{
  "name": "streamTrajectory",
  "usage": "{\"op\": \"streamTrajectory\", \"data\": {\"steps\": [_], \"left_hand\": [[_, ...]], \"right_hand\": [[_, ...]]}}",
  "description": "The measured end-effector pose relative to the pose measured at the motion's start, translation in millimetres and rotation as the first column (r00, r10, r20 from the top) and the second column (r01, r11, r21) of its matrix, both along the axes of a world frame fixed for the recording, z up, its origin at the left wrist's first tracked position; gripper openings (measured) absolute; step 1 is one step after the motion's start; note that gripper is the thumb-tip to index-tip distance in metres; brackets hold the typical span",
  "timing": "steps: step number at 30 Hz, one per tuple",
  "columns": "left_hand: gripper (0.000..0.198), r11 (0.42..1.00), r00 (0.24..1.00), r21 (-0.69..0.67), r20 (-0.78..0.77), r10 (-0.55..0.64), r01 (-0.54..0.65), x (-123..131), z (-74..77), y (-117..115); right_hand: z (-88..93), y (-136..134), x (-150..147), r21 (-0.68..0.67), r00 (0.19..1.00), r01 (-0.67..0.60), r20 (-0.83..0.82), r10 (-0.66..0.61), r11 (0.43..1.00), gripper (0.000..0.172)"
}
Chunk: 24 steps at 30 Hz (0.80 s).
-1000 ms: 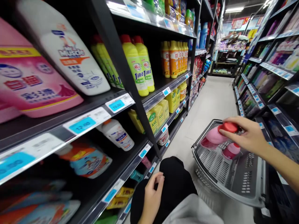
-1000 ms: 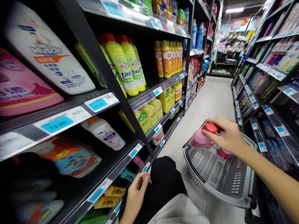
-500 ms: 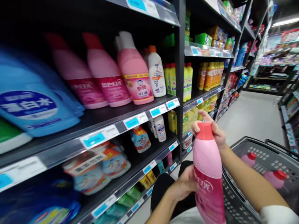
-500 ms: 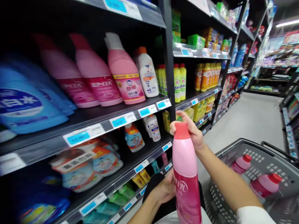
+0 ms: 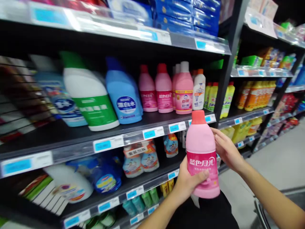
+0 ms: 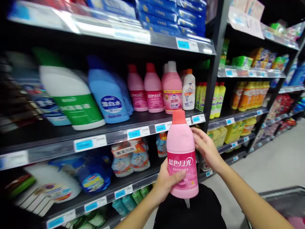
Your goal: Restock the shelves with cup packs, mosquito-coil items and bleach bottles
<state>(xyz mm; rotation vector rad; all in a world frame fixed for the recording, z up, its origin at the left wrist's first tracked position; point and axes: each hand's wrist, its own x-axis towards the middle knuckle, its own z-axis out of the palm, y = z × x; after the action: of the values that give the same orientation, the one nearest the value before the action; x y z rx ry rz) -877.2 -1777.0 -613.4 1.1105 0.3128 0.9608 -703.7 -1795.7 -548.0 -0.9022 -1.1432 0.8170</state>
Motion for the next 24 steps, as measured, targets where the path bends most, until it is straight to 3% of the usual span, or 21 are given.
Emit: {"op": "streamTrajectory", "data": {"steps": [3, 6, 9, 14, 19, 24], "left_hand": [[0.065, 0.985, 0.993, 0.131, 0.016, 0.116, -0.117, -16, 33.4, 19], [0.067, 0.954, 0.983, 0.239, 0.007, 0.185, -0.181, -30, 63.3, 35], [0.073, 0.899, 0.958, 0.351, -0.012, 0.286, -0.264, -43, 89.4, 49], [0.070, 0.738, 0.844, 0.538, -0.088, 0.529, -0.407, -67, 129.1, 79], [0.056, 0.586, 0.753, 0.717, -0.130, 0.645, -0.378, -89, 158.9, 113], [0.051, 0.520, 0.688, 0.777, -0.160, 0.708, -0.354, -98, 177.8, 140]], "right_hand": [[5.4, 3, -8, 0.030, 0.976, -0.043, 0.217, 0.036, 0.999, 0.053], [19.4, 16, -24, 0.082, 0.944, -0.075, 0.327, 0.044, 0.994, 0.056], [41.9, 36, -45, 0.185, 0.951, -0.088, 0.307, 0.028, 0.979, 0.059], [79.9, 72, -76, 0.283, 0.968, -0.160, 0.231, 0.095, 0.946, 0.053], [94.0, 116, -94, 0.300, 0.969, -0.169, 0.226, 0.102, 0.939, 0.054], [99.2, 155, -104, 0.362, 0.974, -0.075, 0.227, -0.010, 0.929, 0.048]]}}
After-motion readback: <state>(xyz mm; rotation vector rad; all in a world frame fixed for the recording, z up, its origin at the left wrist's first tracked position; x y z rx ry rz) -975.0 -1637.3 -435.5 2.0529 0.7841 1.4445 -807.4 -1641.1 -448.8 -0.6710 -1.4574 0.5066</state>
